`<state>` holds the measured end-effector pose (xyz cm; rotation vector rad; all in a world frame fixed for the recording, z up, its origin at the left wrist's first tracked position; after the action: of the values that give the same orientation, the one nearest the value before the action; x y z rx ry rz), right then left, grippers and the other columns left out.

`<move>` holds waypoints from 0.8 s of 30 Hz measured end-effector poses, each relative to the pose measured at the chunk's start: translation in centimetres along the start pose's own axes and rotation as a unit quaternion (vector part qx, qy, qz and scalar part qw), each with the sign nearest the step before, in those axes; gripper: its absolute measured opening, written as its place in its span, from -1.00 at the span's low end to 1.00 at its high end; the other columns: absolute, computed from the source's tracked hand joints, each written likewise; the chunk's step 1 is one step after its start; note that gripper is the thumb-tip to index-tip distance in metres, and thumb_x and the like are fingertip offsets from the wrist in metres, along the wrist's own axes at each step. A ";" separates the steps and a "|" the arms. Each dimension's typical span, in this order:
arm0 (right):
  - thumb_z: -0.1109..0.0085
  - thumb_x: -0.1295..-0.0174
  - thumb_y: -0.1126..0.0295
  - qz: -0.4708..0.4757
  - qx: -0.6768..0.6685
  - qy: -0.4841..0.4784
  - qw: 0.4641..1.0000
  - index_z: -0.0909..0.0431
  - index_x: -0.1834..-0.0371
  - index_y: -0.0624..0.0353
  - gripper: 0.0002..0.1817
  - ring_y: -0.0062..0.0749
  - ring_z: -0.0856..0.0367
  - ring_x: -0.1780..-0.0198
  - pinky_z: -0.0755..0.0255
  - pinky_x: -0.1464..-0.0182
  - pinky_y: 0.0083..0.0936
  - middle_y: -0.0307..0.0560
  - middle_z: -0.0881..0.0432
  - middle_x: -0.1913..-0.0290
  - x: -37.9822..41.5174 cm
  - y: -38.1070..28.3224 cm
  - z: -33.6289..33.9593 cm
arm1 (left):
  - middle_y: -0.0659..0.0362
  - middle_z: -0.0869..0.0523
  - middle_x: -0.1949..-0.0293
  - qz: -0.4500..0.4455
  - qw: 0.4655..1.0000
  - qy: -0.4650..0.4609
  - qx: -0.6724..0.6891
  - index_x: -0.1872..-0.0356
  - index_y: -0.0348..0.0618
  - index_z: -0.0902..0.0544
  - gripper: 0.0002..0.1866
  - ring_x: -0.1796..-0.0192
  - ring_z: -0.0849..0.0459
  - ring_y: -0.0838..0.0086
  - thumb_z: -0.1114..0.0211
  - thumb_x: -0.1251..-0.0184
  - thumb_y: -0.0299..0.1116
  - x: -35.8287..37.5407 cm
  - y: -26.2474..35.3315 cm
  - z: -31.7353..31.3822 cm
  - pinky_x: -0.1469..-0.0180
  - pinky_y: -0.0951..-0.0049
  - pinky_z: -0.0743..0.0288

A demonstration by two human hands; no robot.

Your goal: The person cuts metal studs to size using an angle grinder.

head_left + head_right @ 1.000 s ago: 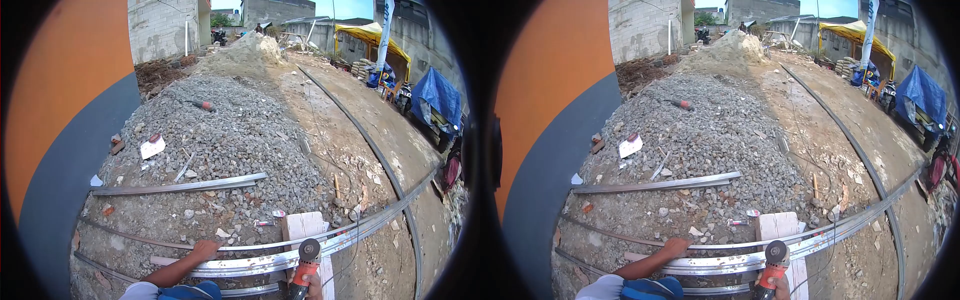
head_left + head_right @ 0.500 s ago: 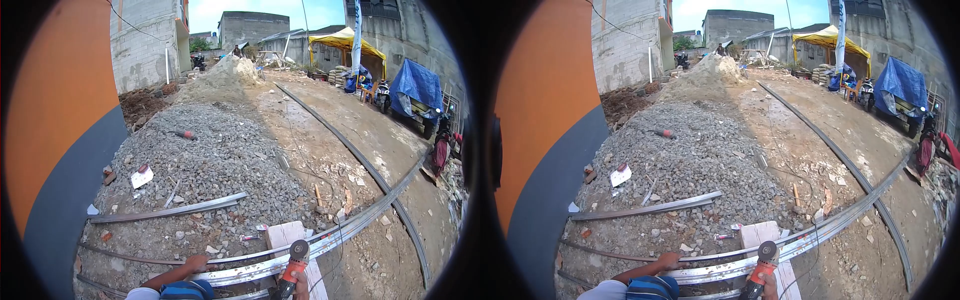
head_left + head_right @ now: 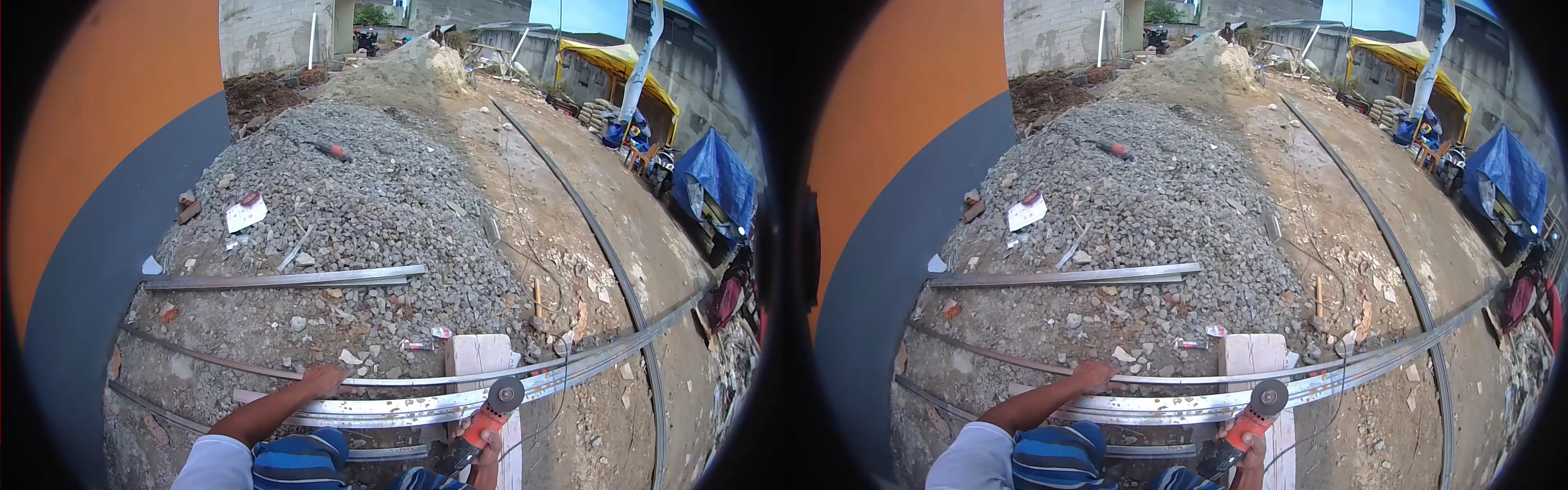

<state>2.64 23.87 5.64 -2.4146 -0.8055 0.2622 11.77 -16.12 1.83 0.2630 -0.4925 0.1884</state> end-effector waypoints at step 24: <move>-0.35 0.06 0.34 0.036 0.204 0.192 0.959 -0.41 -0.14 0.31 -0.37 -0.15 -0.76 0.25 -0.72 0.18 -0.28 0.09 -0.67 0.22 2.4 0.6 -1.8 | -0.14 -0.80 0.16 -0.052 0.992 0.071 0.087 0.11 -0.20 -0.66 -0.43 0.01 -0.78 -0.09 -0.27 -0.41 0.22 0.5 -0.3 -0.2 -0.01 -0.10 -0.63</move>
<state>5.45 24.06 6.71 -2.0138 -0.4364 -0.0173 12.36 -16.31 1.79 0.4427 -0.3209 0.1467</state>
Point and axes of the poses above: each hand's wrist, its own x-axis away from the middle knuckle, its own z-axis out of the back of the hand, y = z × x, the point moved 3 cm from there along -x, towards the middle knuckle
